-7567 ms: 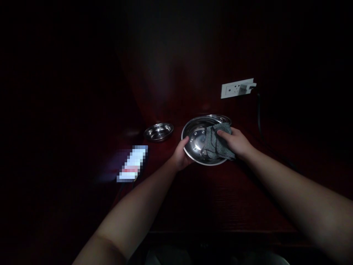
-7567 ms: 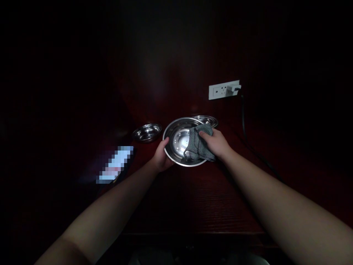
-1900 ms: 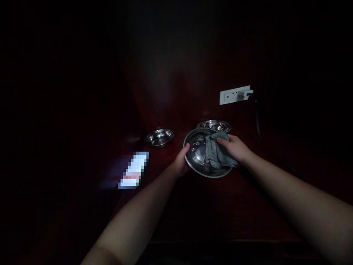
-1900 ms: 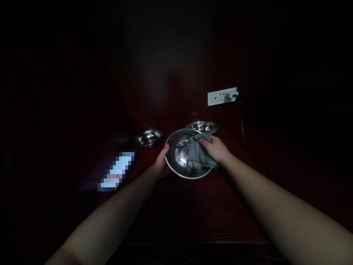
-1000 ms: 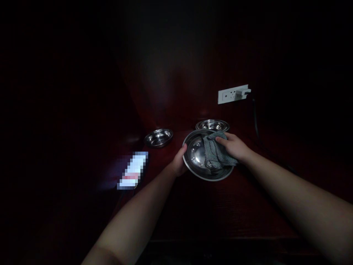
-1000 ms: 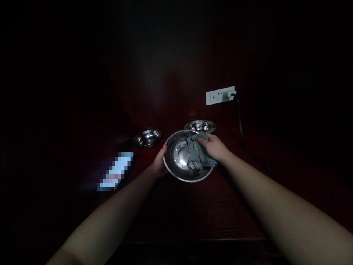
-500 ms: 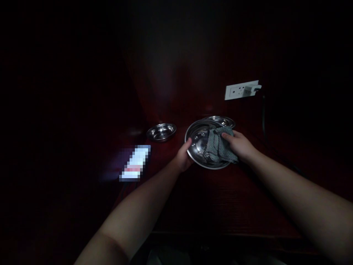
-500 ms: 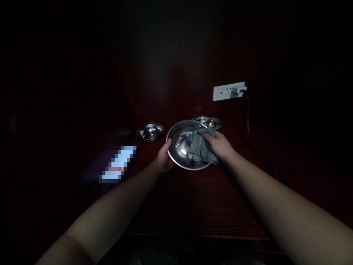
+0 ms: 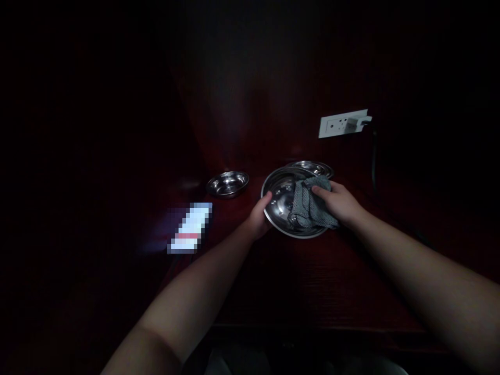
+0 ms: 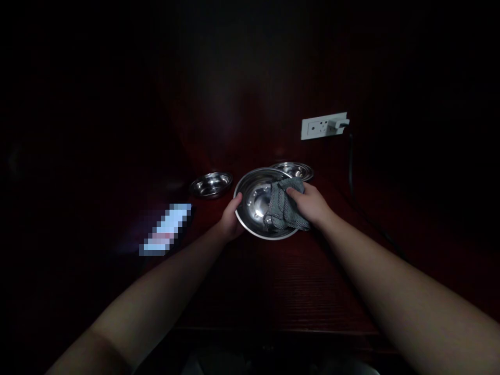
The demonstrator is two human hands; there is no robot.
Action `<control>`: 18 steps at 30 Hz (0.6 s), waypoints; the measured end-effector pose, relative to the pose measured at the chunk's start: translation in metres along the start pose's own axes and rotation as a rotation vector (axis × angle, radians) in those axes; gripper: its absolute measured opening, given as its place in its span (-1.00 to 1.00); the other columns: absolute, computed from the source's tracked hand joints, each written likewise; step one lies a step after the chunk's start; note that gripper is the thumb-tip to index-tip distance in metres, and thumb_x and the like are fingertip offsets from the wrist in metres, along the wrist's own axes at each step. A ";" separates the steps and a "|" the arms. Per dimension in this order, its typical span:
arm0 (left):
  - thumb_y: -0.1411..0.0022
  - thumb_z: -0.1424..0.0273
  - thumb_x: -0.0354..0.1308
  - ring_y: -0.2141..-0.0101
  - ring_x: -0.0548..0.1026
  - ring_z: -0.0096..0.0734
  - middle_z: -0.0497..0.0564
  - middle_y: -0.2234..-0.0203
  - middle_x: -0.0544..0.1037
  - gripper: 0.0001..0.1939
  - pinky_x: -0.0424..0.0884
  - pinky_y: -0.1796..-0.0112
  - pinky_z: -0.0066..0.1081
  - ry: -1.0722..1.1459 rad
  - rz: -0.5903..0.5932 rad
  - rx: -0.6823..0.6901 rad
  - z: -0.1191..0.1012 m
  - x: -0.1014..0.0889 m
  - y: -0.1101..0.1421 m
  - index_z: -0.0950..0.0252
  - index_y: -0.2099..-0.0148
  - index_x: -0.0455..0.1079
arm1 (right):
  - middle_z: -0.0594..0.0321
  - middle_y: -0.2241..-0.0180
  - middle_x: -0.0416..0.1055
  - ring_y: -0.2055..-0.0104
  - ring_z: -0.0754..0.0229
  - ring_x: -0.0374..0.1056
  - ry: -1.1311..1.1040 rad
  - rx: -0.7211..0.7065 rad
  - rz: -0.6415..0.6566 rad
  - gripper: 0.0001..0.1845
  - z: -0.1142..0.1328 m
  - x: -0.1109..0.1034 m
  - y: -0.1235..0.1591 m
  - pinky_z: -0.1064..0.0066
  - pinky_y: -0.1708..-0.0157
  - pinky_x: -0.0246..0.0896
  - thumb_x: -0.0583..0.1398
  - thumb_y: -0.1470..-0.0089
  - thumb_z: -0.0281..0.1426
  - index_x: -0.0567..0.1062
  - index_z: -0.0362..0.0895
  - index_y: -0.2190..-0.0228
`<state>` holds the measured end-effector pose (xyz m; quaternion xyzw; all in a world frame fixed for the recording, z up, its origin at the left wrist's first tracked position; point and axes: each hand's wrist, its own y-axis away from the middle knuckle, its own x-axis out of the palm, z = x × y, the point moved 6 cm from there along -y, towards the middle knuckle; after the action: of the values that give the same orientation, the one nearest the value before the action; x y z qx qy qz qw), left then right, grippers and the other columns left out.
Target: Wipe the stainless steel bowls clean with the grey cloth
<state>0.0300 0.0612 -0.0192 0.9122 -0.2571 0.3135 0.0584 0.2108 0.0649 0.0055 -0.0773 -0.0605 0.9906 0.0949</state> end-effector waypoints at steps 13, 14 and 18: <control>-0.13 0.07 0.00 -0.07 0.30 -0.04 0.18 0.13 0.52 -0.47 0.05 -0.12 -0.08 -0.025 0.048 -0.021 -0.003 0.004 0.003 0.38 0.02 0.38 | 0.19 0.43 0.48 0.47 0.21 0.37 0.069 -0.007 0.042 -0.76 0.006 0.002 0.005 0.33 0.39 0.29 0.18 0.06 -0.25 0.45 -0.16 0.37; -0.13 0.07 0.00 -0.07 0.30 -0.04 0.18 0.14 0.52 -0.47 0.05 -0.12 -0.09 -0.025 0.051 -0.022 -0.003 0.005 0.003 0.38 0.02 0.38 | 0.19 0.43 0.48 0.47 0.21 0.37 0.073 -0.010 0.043 -0.76 0.007 0.002 0.004 0.34 0.39 0.29 0.17 0.06 -0.25 0.45 -0.15 0.37; -0.14 0.08 -0.01 -0.06 0.32 -0.05 0.18 0.14 0.52 -0.48 0.06 -0.11 -0.10 -0.019 0.069 -0.021 -0.003 0.005 0.004 0.37 0.03 0.38 | 0.19 0.43 0.48 0.46 0.20 0.37 0.097 -0.024 0.034 -0.76 0.006 0.001 0.003 0.33 0.40 0.28 0.17 0.05 -0.25 0.45 -0.15 0.37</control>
<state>0.0302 0.0566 -0.0141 0.9052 -0.2921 0.3038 0.0547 0.2083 0.0616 0.0105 -0.1272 -0.0665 0.9864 0.0801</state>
